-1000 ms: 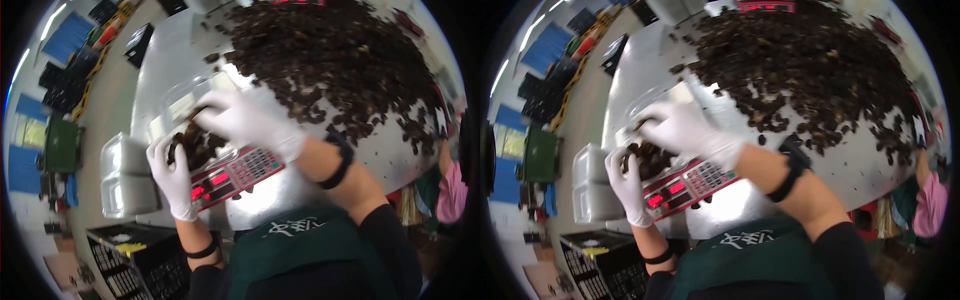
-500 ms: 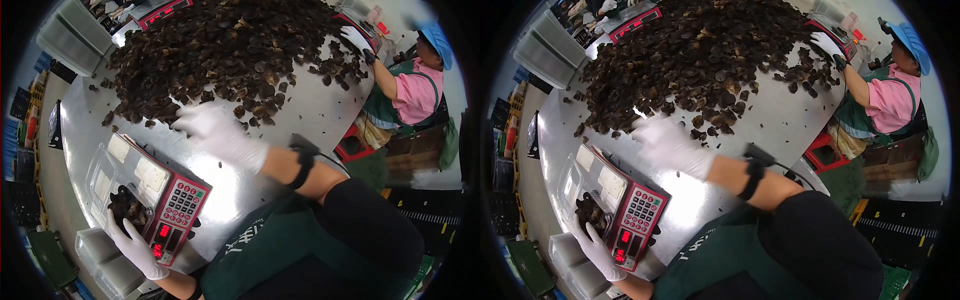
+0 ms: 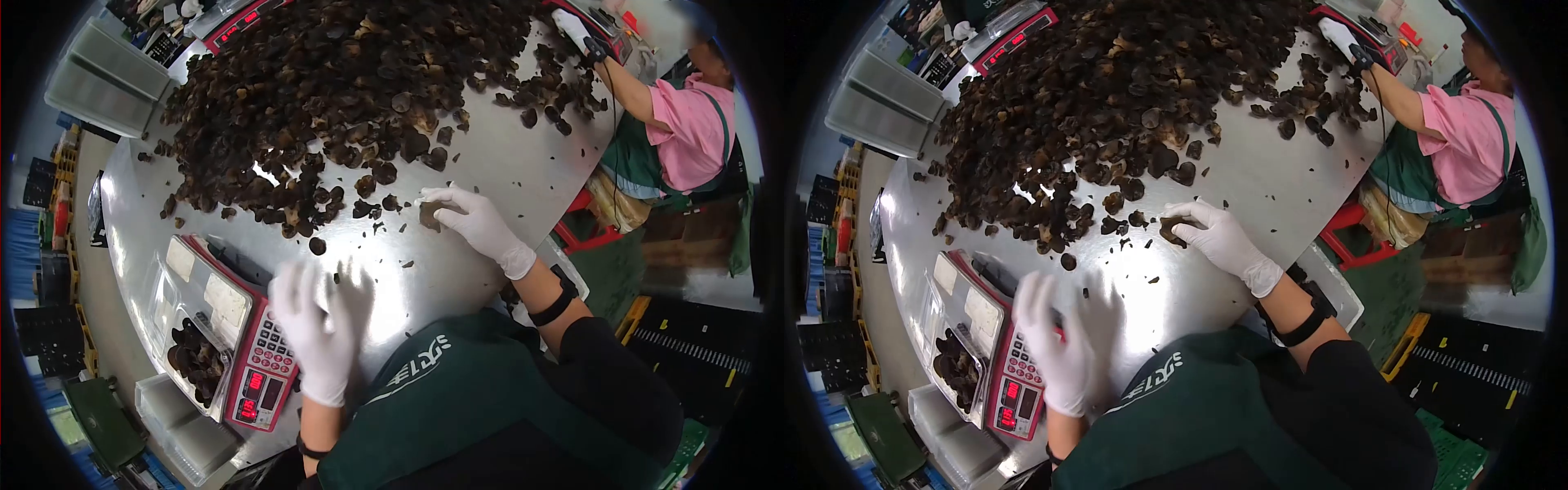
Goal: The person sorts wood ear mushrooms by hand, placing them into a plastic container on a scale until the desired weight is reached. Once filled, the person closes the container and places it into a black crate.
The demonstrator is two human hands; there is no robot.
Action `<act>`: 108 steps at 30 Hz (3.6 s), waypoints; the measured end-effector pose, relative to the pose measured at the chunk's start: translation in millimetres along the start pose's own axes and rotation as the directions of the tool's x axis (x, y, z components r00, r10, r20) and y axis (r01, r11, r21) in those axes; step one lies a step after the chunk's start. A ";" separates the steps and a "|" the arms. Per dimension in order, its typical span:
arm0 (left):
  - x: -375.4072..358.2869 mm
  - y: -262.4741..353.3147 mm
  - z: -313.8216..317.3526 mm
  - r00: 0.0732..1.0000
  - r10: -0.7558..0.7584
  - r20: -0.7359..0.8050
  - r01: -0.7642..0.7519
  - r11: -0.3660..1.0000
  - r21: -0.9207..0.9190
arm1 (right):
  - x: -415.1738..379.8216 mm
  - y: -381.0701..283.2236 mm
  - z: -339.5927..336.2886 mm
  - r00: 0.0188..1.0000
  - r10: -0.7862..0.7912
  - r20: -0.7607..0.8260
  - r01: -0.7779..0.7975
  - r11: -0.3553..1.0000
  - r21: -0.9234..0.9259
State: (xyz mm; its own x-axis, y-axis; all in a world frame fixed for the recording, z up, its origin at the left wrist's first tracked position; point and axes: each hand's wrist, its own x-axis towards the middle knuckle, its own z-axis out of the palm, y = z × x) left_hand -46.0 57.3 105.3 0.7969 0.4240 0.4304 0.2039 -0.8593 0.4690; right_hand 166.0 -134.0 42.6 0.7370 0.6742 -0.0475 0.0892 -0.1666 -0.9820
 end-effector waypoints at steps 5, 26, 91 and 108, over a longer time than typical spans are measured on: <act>14.8 20.7 69.0 0.966 0.165 0.200 -0.140 0.981 -0.137 | -5.9 -5.5 -10.9 0.996 0.076 0.043 -0.084 0.975 0.206; 34.6 66.6 129.3 0.823 -0.179 0.539 0.551 0.485 -0.679 | -10.4 2.2 2.8 0.937 0.286 -0.201 -0.220 0.930 0.294; -15.7 67.0 116.7 0.780 0.321 0.538 -0.069 0.897 -0.436 | -84.7 15.4 -54.5 0.945 -0.266 0.191 0.324 0.844 -0.427; -28.2 40.7 107.3 0.711 -0.255 0.656 0.697 0.125 -0.706 | -53.5 -5.1 -25.6 0.937 0.311 0.162 -0.317 0.948 0.013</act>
State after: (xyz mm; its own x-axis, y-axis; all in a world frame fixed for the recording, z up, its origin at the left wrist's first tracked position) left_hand 0.8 -20.3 29.5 0.8874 0.3325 -0.3194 0.1789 0.3901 0.9032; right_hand 143.3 -187.6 54.8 0.6097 0.6960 -0.3792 -0.1580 -0.3621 -0.9186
